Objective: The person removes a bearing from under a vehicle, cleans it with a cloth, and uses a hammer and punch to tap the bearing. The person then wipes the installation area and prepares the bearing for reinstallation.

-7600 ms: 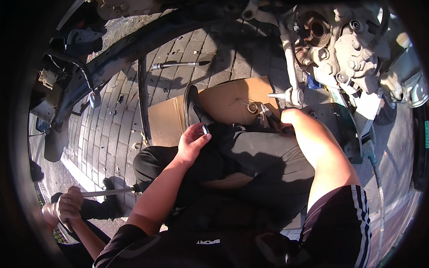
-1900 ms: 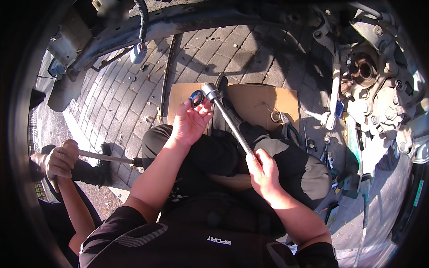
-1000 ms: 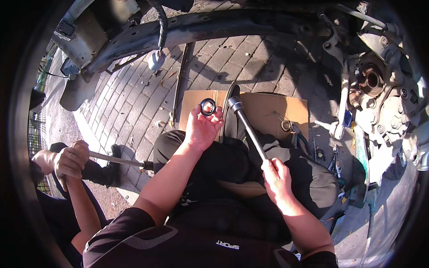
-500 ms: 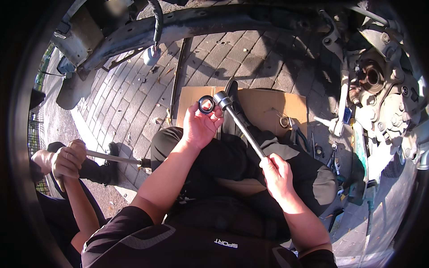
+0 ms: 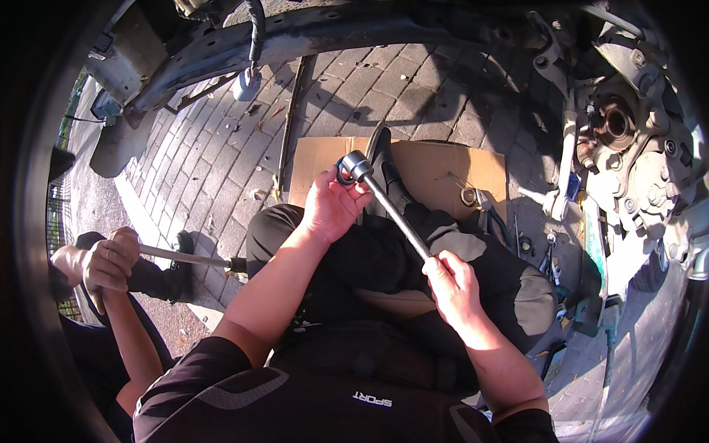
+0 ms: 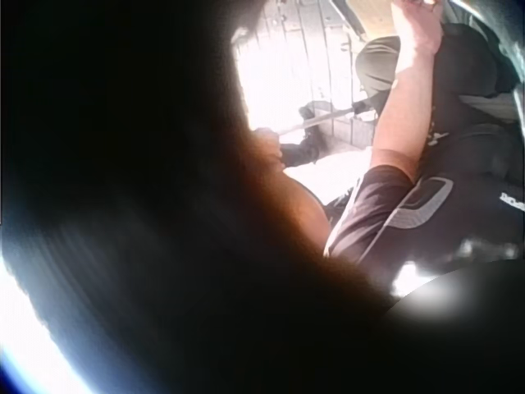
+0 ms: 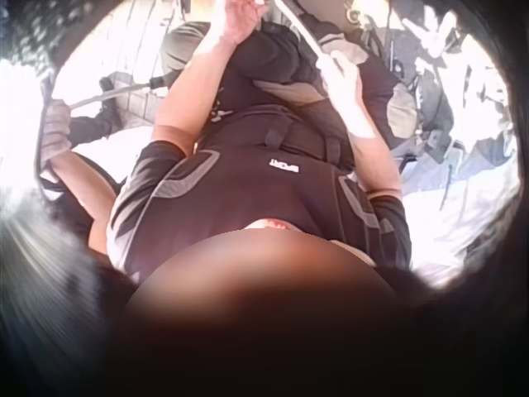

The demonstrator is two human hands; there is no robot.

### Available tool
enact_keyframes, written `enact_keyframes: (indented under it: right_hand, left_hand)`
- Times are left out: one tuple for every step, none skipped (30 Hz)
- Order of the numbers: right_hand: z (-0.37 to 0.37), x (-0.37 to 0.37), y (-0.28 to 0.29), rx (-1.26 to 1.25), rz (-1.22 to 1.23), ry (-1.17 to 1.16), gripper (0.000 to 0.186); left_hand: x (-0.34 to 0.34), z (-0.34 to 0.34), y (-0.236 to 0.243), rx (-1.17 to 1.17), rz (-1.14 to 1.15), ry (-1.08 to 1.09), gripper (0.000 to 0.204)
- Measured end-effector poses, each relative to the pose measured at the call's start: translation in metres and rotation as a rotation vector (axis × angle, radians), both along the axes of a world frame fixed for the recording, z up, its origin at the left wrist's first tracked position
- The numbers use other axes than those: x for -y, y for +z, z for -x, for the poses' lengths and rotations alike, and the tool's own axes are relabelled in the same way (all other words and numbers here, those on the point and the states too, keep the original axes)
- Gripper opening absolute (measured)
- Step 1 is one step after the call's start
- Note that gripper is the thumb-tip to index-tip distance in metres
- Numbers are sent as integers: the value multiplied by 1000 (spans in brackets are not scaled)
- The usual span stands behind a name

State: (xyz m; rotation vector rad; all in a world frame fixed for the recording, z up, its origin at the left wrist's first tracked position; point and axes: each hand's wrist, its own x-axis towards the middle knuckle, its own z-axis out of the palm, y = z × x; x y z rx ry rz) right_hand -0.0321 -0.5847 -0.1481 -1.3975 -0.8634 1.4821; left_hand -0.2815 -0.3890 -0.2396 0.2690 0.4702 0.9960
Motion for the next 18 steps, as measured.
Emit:
enact_keyframes:
  right_hand:
    - [0,0,1,-2,20,-7,35]
    - [0,1,2,-20,46,-11,34]
    - [0,1,4,-37,69,-15,34]
    - [1,0,4,-75,92,-43,34]
    - [1,0,4,-111,117,-73,34]
    - [1,-1,4,-152,135,-91,33]
    - [1,-4,4,-136,165,-131,33]
    - [0,-5,3,-125,193,-159,33]
    - [0,-7,2,-102,214,-180,33]
    - [0,-8,1,-70,246,-200,33]
    - [0,-10,-1,-52,263,-213,32]
    - [0,-10,-2,-55,294,-213,32]
    - [-1,-11,-2,-8,340,-214,32]
    - [-1,-10,-3,-25,362,-221,32]
    - [0,-10,-4,-70,378,-244,36]
    - [-3,-10,-4,-164,404,-248,38]
    - [-6,-11,-4,-259,427,-250,40]
    - [-7,-12,-4,-340,419,-260,40]
  left_hand:
    - [0,0,-1,6,-1,-2,31]
    - [-1,0,-2,5,0,2,32]
    - [-1,1,-3,6,-1,6,32]
    - [-2,2,-3,18,-10,20,33]
    - [-1,3,-3,31,-18,31,33]
    - [-1,4,-3,29,-9,49,34]
    - [-2,4,-2,41,-30,37,34]
    - [0,5,-2,37,-29,32,34]
    - [0,5,0,34,-33,26,34]
    - [1,5,1,25,-52,16,33]
    - [3,5,3,2,-68,-3,33]
    - [4,4,5,-26,-85,-20,33]
    - [4,2,7,-50,-100,-35,32]
    - [6,1,8,-55,-92,-65,33]
    - [7,0,9,-79,-84,-79,33]
    - [10,-1,10,-104,-76,-93,33]
    - [12,-2,11,-120,-70,-103,33]
    - [13,-4,10,-135,-74,-125,34]
